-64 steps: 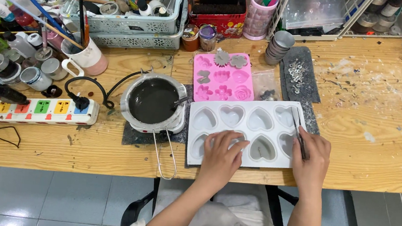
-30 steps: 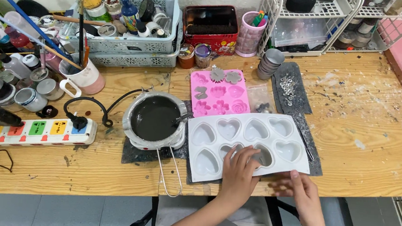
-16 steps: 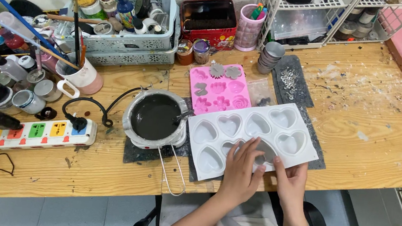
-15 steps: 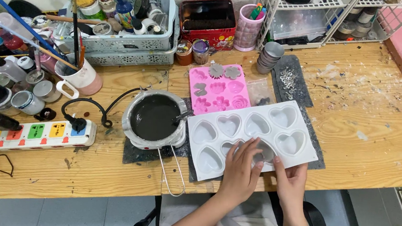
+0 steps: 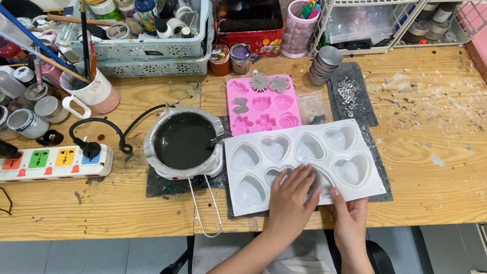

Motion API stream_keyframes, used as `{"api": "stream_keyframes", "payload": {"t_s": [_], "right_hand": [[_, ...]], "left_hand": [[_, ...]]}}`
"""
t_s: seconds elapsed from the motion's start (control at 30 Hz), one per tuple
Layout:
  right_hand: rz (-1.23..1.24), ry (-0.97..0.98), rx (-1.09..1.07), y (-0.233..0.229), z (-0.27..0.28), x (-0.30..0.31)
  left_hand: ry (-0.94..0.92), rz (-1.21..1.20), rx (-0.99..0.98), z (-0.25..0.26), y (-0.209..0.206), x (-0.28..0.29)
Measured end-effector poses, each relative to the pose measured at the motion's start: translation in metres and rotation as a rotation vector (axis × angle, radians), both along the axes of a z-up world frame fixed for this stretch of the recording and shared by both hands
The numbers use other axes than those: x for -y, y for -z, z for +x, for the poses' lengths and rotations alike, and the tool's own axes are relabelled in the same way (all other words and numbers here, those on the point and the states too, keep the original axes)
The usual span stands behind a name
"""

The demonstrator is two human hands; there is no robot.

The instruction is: The person is preparing candle molds by adding small decorations using tweezers.

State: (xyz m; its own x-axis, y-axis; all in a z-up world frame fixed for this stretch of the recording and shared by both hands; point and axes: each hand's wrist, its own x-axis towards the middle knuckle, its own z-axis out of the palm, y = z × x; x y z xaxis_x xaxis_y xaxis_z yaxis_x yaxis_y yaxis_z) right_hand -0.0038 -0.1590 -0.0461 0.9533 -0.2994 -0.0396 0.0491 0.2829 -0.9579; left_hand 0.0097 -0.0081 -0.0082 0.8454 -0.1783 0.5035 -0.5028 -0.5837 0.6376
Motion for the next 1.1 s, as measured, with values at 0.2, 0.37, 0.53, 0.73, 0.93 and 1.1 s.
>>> {"api": "stream_keyframes", "payload": {"t_s": [0.2,0.37,0.53,0.73,0.93,1.1], "right_hand": [[0.047,0.021,-0.040,-0.009,0.000,-0.006],[-0.020,0.055,0.051,0.008,-0.010,-0.002],[0.006,0.210,0.294,-0.023,-0.021,-0.007],[-0.663,0.185,0.467,-0.034,-0.012,0.004],[-0.004,-0.342,0.086,-0.010,0.022,0.006],[-0.207,-0.358,0.084,-0.029,0.034,-0.008]], "left_hand": [[-0.107,-0.135,-0.076,0.004,-0.013,-0.004],[-0.107,-0.496,-0.365,0.008,-0.005,-0.016],[0.029,-0.969,-0.510,0.013,0.020,-0.028],[0.065,-0.771,-0.361,0.004,-0.009,-0.043],[0.216,-0.459,-0.005,-0.010,-0.039,-0.066],[0.103,-0.593,-0.041,-0.021,-0.022,-0.096]]}}
